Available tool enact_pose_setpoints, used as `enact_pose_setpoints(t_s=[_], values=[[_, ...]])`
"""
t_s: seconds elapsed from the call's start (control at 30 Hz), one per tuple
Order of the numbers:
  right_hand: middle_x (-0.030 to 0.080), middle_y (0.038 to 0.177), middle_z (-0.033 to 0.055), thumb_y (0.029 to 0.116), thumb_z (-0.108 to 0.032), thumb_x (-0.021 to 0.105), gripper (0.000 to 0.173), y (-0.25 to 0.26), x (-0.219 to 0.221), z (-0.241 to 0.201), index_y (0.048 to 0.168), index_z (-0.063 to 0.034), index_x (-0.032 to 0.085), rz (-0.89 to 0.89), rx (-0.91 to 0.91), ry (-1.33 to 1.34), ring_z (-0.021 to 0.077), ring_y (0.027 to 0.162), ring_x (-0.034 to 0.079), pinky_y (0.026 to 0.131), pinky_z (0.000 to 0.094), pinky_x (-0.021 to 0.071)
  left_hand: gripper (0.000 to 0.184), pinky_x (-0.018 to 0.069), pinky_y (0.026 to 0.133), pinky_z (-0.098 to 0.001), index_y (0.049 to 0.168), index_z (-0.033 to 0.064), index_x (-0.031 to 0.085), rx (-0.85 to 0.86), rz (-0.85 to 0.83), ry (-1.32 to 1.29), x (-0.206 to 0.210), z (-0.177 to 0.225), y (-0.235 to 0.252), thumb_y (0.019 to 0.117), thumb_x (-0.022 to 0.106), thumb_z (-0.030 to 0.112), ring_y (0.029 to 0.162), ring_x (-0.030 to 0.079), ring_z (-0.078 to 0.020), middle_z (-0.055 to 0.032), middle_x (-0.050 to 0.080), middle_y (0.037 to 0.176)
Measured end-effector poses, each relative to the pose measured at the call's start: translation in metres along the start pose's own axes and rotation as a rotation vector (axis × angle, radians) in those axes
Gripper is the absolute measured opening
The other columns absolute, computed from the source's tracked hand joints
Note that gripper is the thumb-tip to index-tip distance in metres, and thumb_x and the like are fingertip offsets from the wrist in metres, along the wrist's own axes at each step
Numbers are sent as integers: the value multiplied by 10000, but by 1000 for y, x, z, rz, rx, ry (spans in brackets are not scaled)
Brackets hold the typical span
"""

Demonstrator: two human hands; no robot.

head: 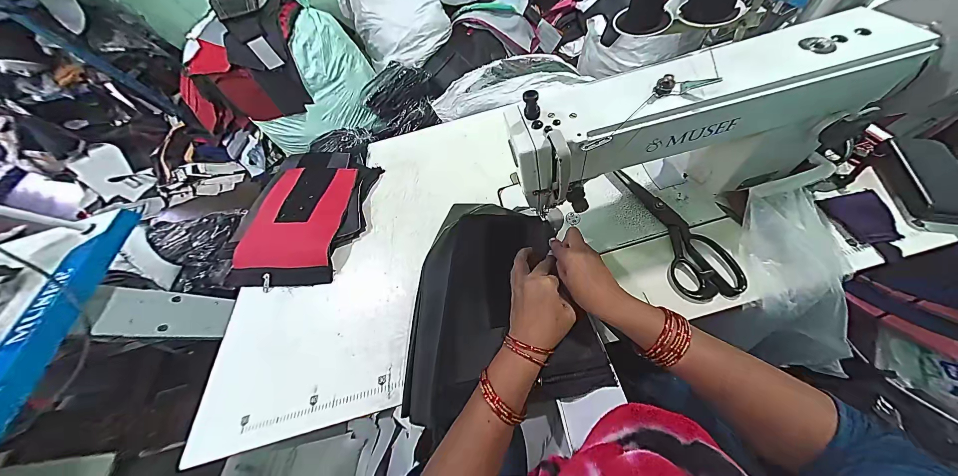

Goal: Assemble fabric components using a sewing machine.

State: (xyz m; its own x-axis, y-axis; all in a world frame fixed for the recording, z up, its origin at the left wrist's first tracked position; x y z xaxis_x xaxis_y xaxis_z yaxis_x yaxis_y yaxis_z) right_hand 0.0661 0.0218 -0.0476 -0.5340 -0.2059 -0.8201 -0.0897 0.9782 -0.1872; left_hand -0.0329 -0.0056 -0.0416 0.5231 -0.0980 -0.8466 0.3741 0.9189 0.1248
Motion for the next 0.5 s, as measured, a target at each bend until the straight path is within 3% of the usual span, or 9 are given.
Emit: enact_pose_setpoints(t_s=[0.03,0.1,0.17,0.27,0.33,0.4,0.5], values=[[573,1259,290,1044,-22,428,373,-1,3,-1,1363,80,592,28,-18,-36,373,1110,636,984,405,515,202,364,1183,-496,829,-64,756,-75,-135,-17,-10,2,3,845,569,10,1409,487,-414,-173,728,1237],[591,1227,307,1009,16,466,356,-2,9,-2,1323,114,602,111,-74,-101,388,1077,657,942,408,541,250,396,1165,-425,943,-97,740,-194,-349,-16,-29,6,13,924,512,1,1372,535,-331,-214,695,1253],[618,1178,306,990,22,492,319,-3,15,-1,1252,123,643,203,-118,-150,386,1038,680,894,403,567,280,436,1119,-429,1070,-84,730,-213,-369,53,-38,9,22,956,486,-4,1317,565,-333,-227,656,1291],[599,1238,321,978,62,483,293,-6,15,-4,1194,128,668,203,-102,-183,397,1096,666,929,405,557,442,427,1109,-488,1383,76,643,-91,-381,275,-31,8,40,995,447,-8,1376,482,-387,-197,558,1444],[558,1321,327,958,113,473,282,-8,12,-7,1159,149,666,136,-69,-200,395,1165,640,969,395,540,513,366,1117,-547,1504,148,531,-13,-451,423,-20,3,52,1028,405,3,1410,425,-403,-174,488,1524],[526,1351,322,961,121,452,281,-7,8,-9,1147,154,660,58,-39,-180,392,1207,610,1003,394,520,505,354,1105,-543,1537,136,478,25,-483,507,-12,-3,63,1051,382,38,1398,426,-379,-148,477,1533],[550,1311,323,968,93,459,283,-6,10,-7,1146,141,673,89,-52,-149,388,1170,628,982,394,530,421,400,1071,-512,1446,83,564,79,-380,494,-5,-17,66,1051,421,103,1343,498,-348,-119,566,1447]])
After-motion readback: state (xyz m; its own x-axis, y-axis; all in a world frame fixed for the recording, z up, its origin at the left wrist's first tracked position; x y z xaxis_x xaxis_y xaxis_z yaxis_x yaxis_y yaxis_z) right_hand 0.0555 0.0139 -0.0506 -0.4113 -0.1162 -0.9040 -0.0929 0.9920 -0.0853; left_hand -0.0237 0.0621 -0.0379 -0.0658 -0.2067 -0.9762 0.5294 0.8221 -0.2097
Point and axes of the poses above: each hand's wrist, its own y-axis towards the middle knuckle, its own x-axis out of the palm, z = x × y, the point moved 4 cm from there along y, towards the middle knuckle
